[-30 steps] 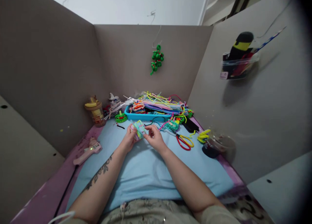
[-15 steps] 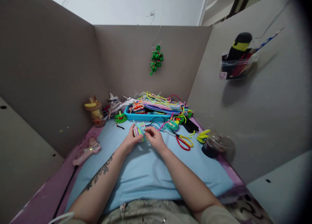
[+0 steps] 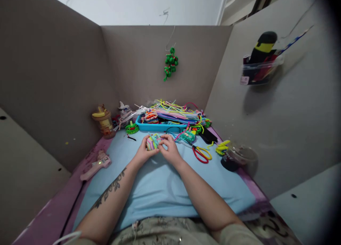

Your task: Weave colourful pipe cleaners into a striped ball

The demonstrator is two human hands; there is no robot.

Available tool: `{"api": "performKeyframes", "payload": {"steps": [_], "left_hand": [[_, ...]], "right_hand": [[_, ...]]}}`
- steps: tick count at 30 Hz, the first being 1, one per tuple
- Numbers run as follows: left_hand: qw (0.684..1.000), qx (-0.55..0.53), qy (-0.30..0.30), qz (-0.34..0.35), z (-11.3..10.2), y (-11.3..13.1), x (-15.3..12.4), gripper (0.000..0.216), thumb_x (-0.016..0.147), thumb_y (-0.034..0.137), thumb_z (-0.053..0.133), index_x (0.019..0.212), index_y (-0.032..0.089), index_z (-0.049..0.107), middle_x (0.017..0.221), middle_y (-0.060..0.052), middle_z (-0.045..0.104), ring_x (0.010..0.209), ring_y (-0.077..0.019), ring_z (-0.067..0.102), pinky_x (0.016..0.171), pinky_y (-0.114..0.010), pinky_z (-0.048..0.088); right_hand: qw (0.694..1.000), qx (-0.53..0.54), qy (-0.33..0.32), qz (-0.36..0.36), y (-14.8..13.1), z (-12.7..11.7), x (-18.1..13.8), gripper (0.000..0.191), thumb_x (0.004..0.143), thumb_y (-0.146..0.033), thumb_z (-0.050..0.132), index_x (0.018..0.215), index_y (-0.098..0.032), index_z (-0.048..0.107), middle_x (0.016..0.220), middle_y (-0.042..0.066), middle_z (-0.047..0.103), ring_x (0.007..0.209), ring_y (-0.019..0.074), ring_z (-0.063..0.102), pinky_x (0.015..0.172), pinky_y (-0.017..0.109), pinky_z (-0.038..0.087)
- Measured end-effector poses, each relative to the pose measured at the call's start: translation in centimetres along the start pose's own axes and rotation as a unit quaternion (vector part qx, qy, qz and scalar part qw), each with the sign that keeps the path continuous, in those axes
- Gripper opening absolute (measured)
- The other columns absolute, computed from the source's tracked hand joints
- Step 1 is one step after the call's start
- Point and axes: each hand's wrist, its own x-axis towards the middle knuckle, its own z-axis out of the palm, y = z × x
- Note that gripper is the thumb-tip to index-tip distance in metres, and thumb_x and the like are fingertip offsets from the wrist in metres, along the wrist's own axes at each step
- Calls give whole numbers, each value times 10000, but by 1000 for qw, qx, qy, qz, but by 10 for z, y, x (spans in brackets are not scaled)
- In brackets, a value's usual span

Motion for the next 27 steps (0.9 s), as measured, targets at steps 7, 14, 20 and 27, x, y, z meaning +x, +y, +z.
{"api": "performKeyframes", "payload": {"steps": [7, 14, 20, 27], "left_hand": [[994, 81, 16, 66, -1, -4, 1, 788, 578, 309, 795, 1251, 190, 404, 1144, -81, 563, 1024, -234, 577, 894, -357, 473], [996, 59, -26, 54, -3, -4, 0, 798, 607, 307, 787, 1276, 202, 365, 1158, -75, 549, 1012, -220, 578, 874, -341, 482], [997, -6, -75, -9, -2, 2, -2, 831, 621, 298, 781, 1316, 223, 333, 1162, -78, 561, 953, -207, 600, 758, -292, 512], [994, -41, -103, -17, 0, 3, -3, 865, 617, 280, 783, 1346, 218, 322, 1258, -103, 534, 1046, -240, 580, 829, -321, 503]], "right_hand": [[995, 44, 28, 86, -2, 5, 0, 89, 723, -196, 573, 639, -185, 598, 925, 69, 582, 860, 183, 574, 580, 249, 444], [972, 152, -10, 180, 0, 5, 3, 101, 689, -275, 620, 668, -186, 578, 666, -3, 577, 642, 142, 536, 598, 261, 410], [906, 346, -33, 243, 3, 5, 4, 295, 577, -299, 746, 746, -205, 523, 682, -30, 599, 618, 124, 554, 625, 252, 421], [852, 422, -61, 305, 1, 4, 4, 474, 531, -327, 798, 866, -218, 481, 638, -44, 591, 544, 125, 549, 535, 236, 397]]}}
